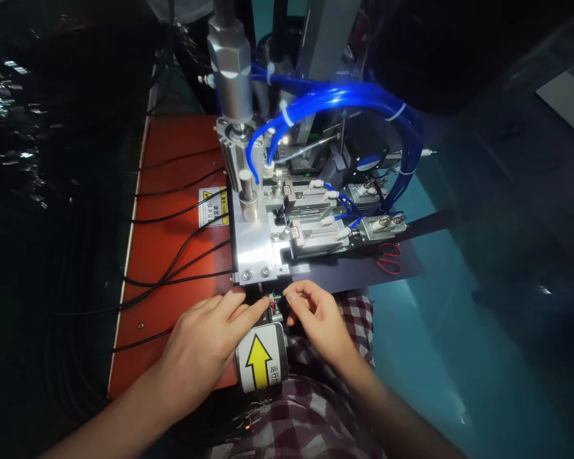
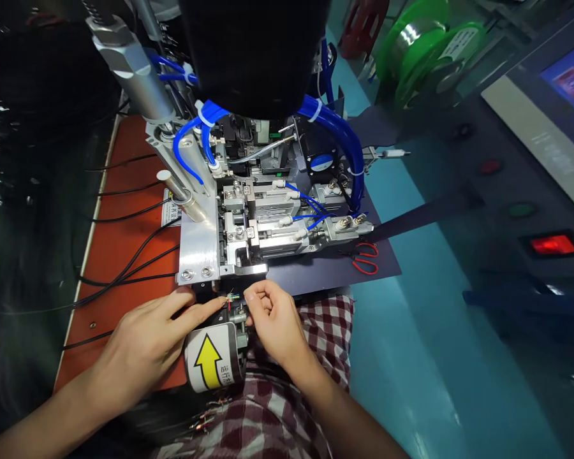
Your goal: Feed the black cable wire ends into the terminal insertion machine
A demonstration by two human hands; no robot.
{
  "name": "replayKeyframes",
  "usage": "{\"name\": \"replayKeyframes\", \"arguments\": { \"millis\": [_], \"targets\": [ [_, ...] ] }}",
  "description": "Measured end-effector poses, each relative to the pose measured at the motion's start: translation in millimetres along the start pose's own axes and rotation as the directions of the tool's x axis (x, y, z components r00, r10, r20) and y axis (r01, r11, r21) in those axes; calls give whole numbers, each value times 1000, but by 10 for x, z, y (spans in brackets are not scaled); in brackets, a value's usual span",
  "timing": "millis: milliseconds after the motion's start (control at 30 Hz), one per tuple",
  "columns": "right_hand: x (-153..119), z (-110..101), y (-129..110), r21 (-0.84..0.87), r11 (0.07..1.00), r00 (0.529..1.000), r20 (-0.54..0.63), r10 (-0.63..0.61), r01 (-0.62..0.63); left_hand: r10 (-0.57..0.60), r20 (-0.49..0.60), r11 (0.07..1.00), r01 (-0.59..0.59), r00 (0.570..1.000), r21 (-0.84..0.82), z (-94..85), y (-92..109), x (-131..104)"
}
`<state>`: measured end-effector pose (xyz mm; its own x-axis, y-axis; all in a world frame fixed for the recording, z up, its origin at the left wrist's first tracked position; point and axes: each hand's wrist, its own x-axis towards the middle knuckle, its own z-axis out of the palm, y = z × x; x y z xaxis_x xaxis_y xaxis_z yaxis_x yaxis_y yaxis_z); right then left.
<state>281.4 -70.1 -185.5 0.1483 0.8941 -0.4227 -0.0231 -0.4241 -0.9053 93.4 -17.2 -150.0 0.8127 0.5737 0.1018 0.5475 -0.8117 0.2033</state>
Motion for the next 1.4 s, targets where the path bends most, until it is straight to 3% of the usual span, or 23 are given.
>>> {"name": "replayKeyframes", "arguments": {
  "millis": [233,367,433,567,667,733,800,900,967,1000,1067,1133,1200,1267,1400],
  "targets": [
    [85,101,-69,84,995,997,68,39,-45,-19,-32,1000,18,999,-21,13,3,-4],
    [56,101,-114,-185,975,990,-55,-131,119,-55,-32,997,53,998,-51,7,37,-4],
    [40,94,-113,-261,954,983,-75,-170,145,-61,-43,997,59,997,-51,8,52,2],
    [-5,115,-30,-1,1000,998,67,3,-3,-52,-57,997,49,997,-62,6,53,17],
    [-83,171,25,76,997,1000,29,13,-15,-65,-56,991,58,996,-117,-9,43,19],
    [-143,201,7,6,1000,999,-37,0,0,-72,-66,988,62,995,-143,-20,42,19],
    [-191,205,-59,-174,982,990,-110,-90,70,-67,-95,989,53,993,-140,-28,45,23],
    [-209,168,-175,-502,831,935,-112,-335,238,-59,-123,992,44,991,-118,-28,50,38],
    [-175,133,-207,-596,738,902,-51,-428,317,-59,-119,992,45,991,-115,-22,51,44],
    [-145,118,-201,-583,743,903,-36,-427,329,-59,-115,992,46,992,-116,-19,50,44],
    [-70,92,-151,-437,857,947,-33,-319,274,-65,-106,992,53,992,-113,-15,50,38],
    [5,70,-75,-179,975,992,11,-129,129,-73,-105,992,62,992,-106,-16,52,31],
    [59,50,-12,-1,1000,998,57,-13,13,-76,-103,993,66,992,-100,-23,55,29],
    [86,42,14,66,998,1000,19,6,-7,-71,-100,993,62,992,-98,-31,56,36],
    [85,105,-33,31,997,995,-68,-67,69,-66,-101,993,56,993,-100,-31,49,56]
  ]
}}
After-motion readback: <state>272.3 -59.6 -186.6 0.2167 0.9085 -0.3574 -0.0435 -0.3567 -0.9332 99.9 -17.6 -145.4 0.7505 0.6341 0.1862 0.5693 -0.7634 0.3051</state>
